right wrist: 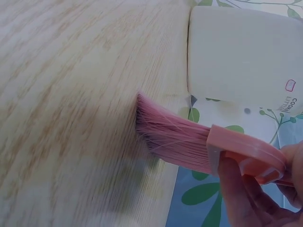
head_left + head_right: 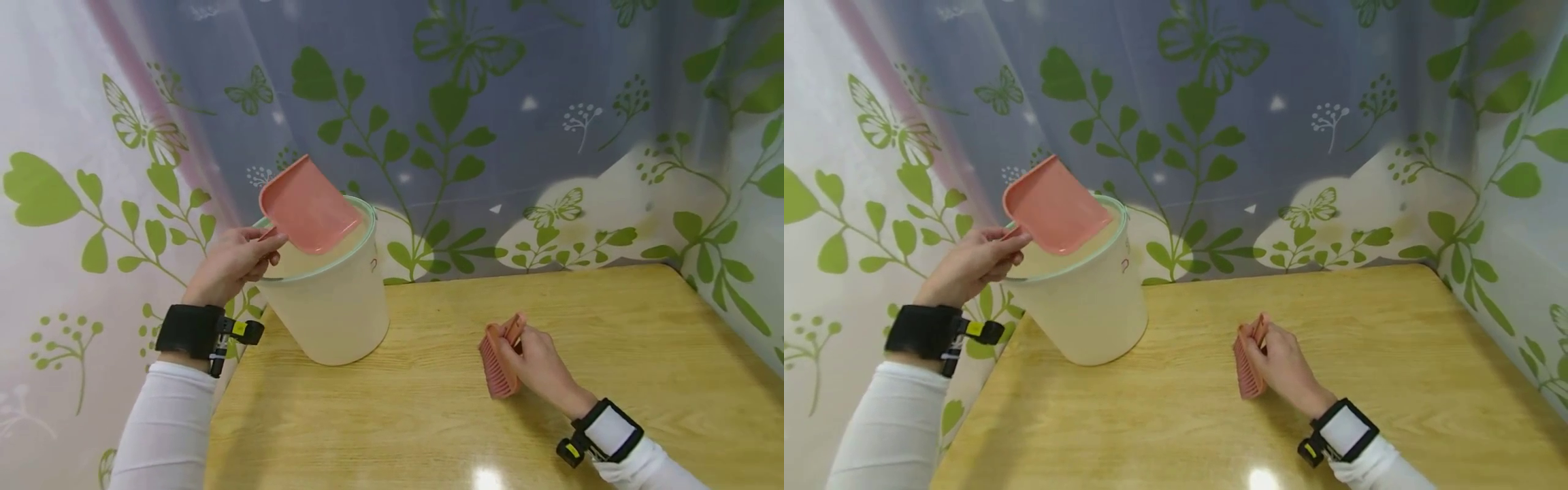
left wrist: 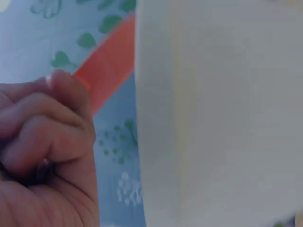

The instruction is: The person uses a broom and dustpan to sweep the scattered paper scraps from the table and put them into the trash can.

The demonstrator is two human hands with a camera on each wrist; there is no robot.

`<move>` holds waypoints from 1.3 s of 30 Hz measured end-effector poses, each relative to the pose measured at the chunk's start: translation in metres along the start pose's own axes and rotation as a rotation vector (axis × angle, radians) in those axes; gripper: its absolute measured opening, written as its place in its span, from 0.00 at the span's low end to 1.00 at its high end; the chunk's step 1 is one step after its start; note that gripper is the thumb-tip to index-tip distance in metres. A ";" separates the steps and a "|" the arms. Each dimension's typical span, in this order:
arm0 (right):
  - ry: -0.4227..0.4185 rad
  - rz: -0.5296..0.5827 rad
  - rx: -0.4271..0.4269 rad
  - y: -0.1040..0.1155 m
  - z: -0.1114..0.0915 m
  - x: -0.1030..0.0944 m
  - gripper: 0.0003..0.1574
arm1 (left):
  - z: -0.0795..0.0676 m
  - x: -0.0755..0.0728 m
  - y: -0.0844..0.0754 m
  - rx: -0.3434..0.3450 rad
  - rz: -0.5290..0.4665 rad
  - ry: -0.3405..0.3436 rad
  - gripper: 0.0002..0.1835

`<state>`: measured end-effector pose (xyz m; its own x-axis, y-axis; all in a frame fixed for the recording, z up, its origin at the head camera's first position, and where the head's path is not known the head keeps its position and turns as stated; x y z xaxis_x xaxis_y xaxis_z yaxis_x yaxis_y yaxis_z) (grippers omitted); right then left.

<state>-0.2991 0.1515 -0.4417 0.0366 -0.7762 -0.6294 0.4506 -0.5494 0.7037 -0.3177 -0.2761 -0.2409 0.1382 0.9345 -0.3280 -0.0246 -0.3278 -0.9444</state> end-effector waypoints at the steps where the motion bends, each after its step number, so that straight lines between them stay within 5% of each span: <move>1: 0.003 0.005 0.002 -0.001 -0.001 -0.001 0.09 | 0.000 0.007 -0.001 0.020 -0.039 0.031 0.22; 7: -0.034 -0.044 0.044 -0.014 -0.004 -0.012 0.12 | -0.005 0.065 -0.008 0.130 -0.192 0.216 0.16; 11: -0.054 -0.053 0.075 -0.023 -0.012 -0.023 0.13 | -0.007 0.112 0.006 0.123 -0.202 0.373 0.15; 18: -0.134 -0.094 0.094 -0.033 -0.026 -0.046 0.16 | 0.010 0.189 0.074 0.012 -0.184 0.605 0.14; 26: -0.159 -0.102 0.105 -0.041 -0.037 -0.057 0.16 | 0.031 0.247 0.149 -0.063 -0.166 0.684 0.16; 34: -0.211 -0.067 -0.110 -0.032 -0.040 -0.055 0.07 | 0.043 0.296 0.191 -0.181 -0.216 0.711 0.12; 39: -0.064 -0.103 -0.374 -0.014 -0.042 -0.029 0.18 | 0.046 0.303 0.196 -0.247 -0.176 0.747 0.08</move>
<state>-0.2688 0.1943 -0.4472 -0.0760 -0.7467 -0.6607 0.7433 -0.4841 0.4616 -0.3260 -0.0513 -0.5263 0.7476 0.6641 0.0094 0.2669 -0.2875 -0.9198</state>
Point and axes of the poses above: each hand's wrist, its own z-axis towards the middle knuckle, its own x-axis out of the palm, y = z × x, the point moved 6 cm from there along z, towards the middle knuckle, and after that the axes turned 4 degrees about y, right-handed, at the moved point
